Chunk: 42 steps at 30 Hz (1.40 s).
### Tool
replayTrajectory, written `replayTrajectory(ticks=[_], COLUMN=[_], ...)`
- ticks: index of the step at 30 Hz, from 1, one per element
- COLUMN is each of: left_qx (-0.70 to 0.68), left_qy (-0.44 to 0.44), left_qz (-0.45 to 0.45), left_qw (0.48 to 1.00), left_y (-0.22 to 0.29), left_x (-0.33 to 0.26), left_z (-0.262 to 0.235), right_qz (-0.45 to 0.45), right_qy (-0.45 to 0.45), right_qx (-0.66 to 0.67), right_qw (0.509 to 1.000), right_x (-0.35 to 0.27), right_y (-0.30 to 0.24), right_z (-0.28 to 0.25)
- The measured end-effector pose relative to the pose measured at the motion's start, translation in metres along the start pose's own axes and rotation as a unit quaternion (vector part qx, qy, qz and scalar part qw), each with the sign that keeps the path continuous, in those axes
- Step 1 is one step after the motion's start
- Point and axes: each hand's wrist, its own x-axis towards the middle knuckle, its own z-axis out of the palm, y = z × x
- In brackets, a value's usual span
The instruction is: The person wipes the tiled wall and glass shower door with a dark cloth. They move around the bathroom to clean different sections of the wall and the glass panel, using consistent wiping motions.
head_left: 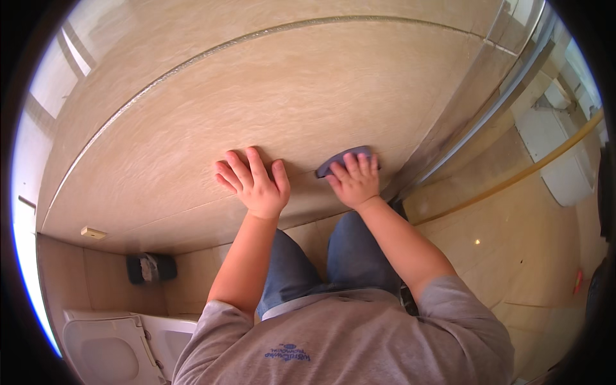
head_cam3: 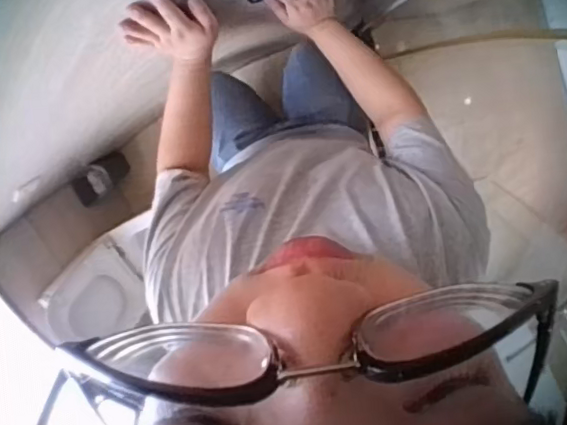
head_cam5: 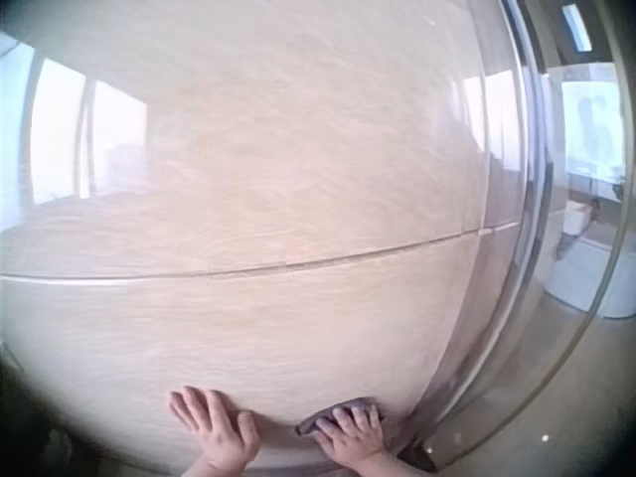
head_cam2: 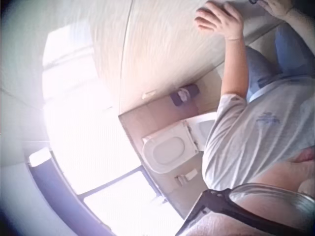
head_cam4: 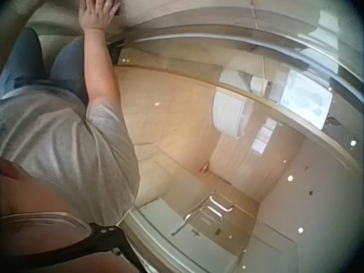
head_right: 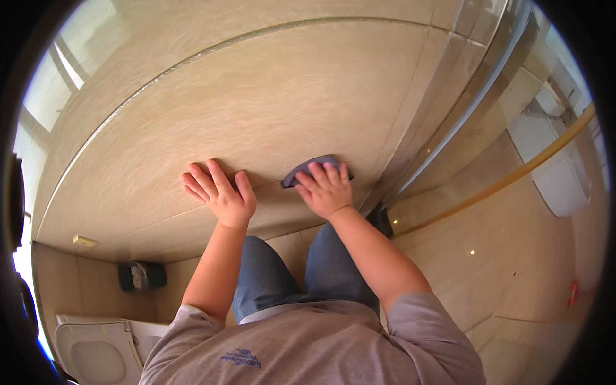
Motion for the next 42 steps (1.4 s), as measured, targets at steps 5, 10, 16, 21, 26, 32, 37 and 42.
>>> replayTrajectory(ticks=[5, 10, 16, 21, 26, 32, 37, 42], left_qx=[0.010, 0.016, 0.014, 0.018, -0.006, -0.126, -0.033, 0.062], left_qy=[-0.051, 0.005, -0.009, -0.019, -0.022, -0.013, 0.081, 0.067], left_qz=[0.020, 0.030, 0.029, 0.020, 0.010, -0.061, -0.084, -0.102], left_qw=[0.998, 0.999, 0.999, 0.999, 1.000, 0.990, 0.993, 0.991], left_y=[-0.017, -0.022, -0.027, -0.022, -0.020, -0.015, -0.069, -0.098], left_x=[-0.034, -0.051, -0.055, -0.056, -0.053, -0.019, 0.049, 0.058], left_z=[-0.004, 0.014, 0.011, 0.008, 0.005, -0.038, -0.068, -0.058], right_qz=[0.199, 0.237, -0.048, 0.058, 0.287, 0.076, 0.018, 0.239], right_qy=[0.066, 0.072, -0.038, 0.016, 0.182, 0.056, 0.034, 0.169], right_qx=[0.016, 0.050, 0.020, 0.035, 0.103, 0.060, 0.031, 0.116], right_qw=[0.978, 0.968, 0.998, 0.998, 0.935, 0.994, 0.999, 0.949], right_x=[0.046, 0.006, -0.036, 0.080, 0.181, 0.156, 0.162, 0.201], right_y=[0.050, -0.020, -0.021, 0.015, -0.020, -0.082, -0.030, -0.011], right_z=[-0.026, 0.014, 0.015, -0.038, -0.056, -0.034, -0.056, -0.071])
